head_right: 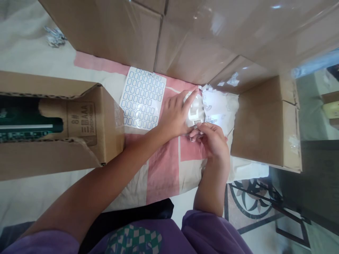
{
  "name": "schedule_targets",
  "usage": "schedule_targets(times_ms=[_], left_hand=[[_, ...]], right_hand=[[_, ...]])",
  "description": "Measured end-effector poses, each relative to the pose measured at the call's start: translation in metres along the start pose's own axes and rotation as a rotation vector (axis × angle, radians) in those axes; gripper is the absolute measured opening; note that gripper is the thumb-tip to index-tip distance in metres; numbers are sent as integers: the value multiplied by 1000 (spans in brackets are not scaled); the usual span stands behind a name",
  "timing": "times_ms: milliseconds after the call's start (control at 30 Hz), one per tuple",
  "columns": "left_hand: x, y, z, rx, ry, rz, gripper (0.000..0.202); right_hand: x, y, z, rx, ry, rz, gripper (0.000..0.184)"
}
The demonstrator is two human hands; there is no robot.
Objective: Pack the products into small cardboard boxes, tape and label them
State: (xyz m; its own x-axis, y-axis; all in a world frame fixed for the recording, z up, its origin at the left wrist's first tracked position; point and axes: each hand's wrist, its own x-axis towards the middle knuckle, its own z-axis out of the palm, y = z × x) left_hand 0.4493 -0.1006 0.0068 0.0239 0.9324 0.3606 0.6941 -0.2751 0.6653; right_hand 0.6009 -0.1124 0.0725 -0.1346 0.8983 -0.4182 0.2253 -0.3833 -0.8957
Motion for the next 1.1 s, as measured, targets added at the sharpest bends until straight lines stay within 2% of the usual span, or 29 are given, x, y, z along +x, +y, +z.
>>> schedule_targets(times_ms=[267, 467, 700, 800, 867, 967, 1100], left_hand=[[1, 0, -1, -32, -21, 1, 95], [0, 1, -3, 10, -29, 8, 99], [1, 0, -1, -1, -18, 1, 99], [1, 2, -6, -33, -39, 5, 100], [1, 3, -13, -123, -54, 26, 93], [0, 5, -24, -268, -43, 75, 72], [-2, 5, -29, -366, -37, 128, 34]], right_hand=[[-2, -2, -5, -140, -80, 20, 40], [2, -2, -8, -118, -123, 10, 45], [8, 11, -11, -100, -72, 40, 44], [-1, 4, -11, -26, -120, -30, 37], [-9, -1, -11, 19, -160, -114, 32], [-15, -5, -12, 62, -200, -212, 32], [-16, -2, -12, 62, -226, -240, 30]])
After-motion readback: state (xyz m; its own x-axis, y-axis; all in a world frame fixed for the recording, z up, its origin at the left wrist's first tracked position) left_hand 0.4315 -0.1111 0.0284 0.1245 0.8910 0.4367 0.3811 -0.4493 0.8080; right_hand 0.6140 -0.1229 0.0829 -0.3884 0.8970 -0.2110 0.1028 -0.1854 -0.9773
